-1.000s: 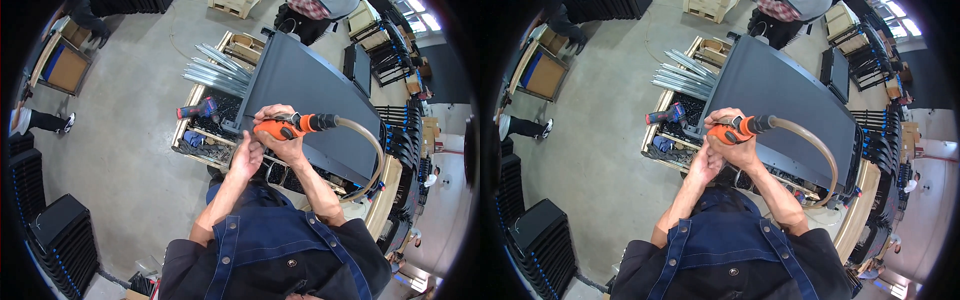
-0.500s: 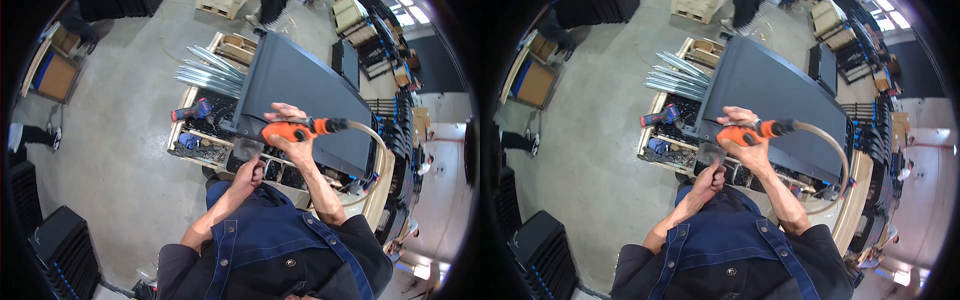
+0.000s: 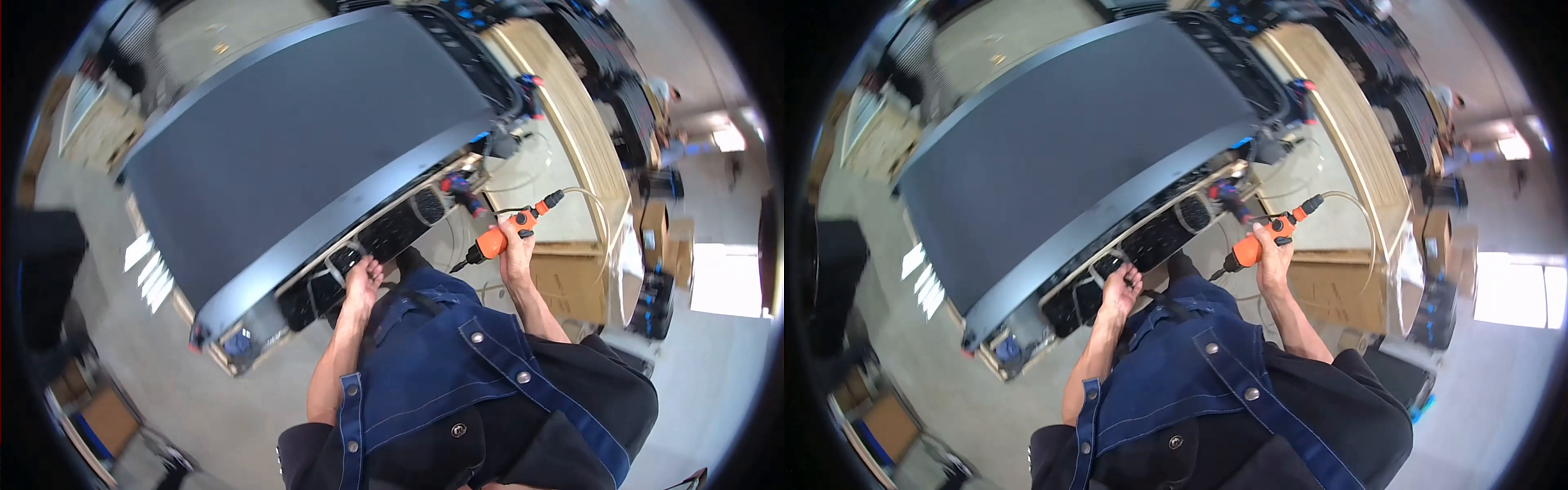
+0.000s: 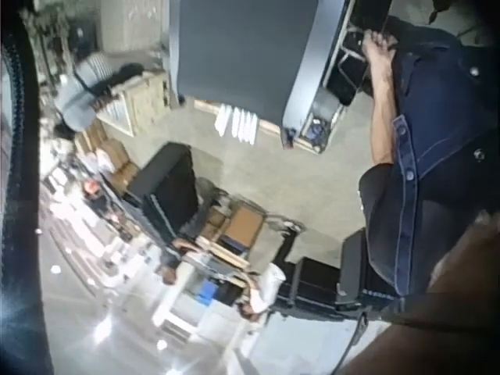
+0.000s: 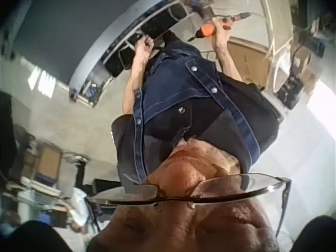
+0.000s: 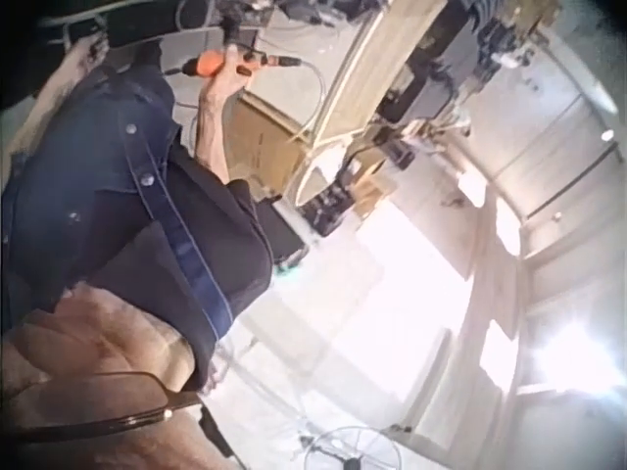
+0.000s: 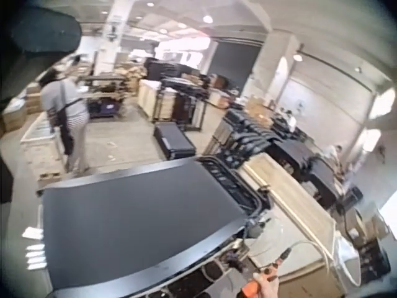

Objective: Assembling the internal components, wiring, and outer panels of a treadmill on a factory floor.

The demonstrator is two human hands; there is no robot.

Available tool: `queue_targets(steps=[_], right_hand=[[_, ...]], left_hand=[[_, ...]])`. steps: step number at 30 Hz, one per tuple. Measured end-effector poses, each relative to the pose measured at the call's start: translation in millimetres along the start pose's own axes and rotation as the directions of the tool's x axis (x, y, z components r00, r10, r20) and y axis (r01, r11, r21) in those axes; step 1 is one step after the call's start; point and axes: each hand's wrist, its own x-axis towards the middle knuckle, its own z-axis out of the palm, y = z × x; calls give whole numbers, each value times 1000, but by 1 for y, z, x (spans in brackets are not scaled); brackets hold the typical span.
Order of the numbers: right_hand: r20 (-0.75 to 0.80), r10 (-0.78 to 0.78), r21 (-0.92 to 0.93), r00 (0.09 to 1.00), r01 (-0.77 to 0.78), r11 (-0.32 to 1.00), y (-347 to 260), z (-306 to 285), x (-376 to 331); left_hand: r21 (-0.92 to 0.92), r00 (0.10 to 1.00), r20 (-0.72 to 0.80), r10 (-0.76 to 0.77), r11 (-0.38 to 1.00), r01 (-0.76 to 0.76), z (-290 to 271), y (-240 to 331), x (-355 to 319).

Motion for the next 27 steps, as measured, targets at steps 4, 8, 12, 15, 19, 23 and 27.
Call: queue_targets(steps=[4, 8, 12, 15, 19, 23, 27], right_hand=[[-6, -73, -87, 997, 72, 994, 35, -79, 123], [-21, -124, -340, 992, 110, 934, 60, -132, 267], [130, -69, -557, 989, 131, 820, 123, -148, 405], [242, 35, -607, 970, 123, 785, 163, -133, 467], [551, -178, -703, 815, 569, 427, 222, -156, 521], [155, 150, -777, 976, 27, 628, 217, -131, 482], [397, -268, -652, 878, 475, 591, 197, -167, 421]], left_hand=[[-52, 990, -140, -12, 999, 5, -28, -26, 107], [37, 928, -368, 59, 998, -49, 14, -46, 125], [63, 971, -239, -14, 998, 30, 39, -54, 87], [66, 979, -204, -4, 998, 18, 58, -66, 59], [5, 960, -280, 11, 1000, -11, 120, -88, 54], [221, 985, -135, 112, 972, -80, 165, -106, 59], [703, 982, 95, 160, 688, -180, 301, -133, 59]])
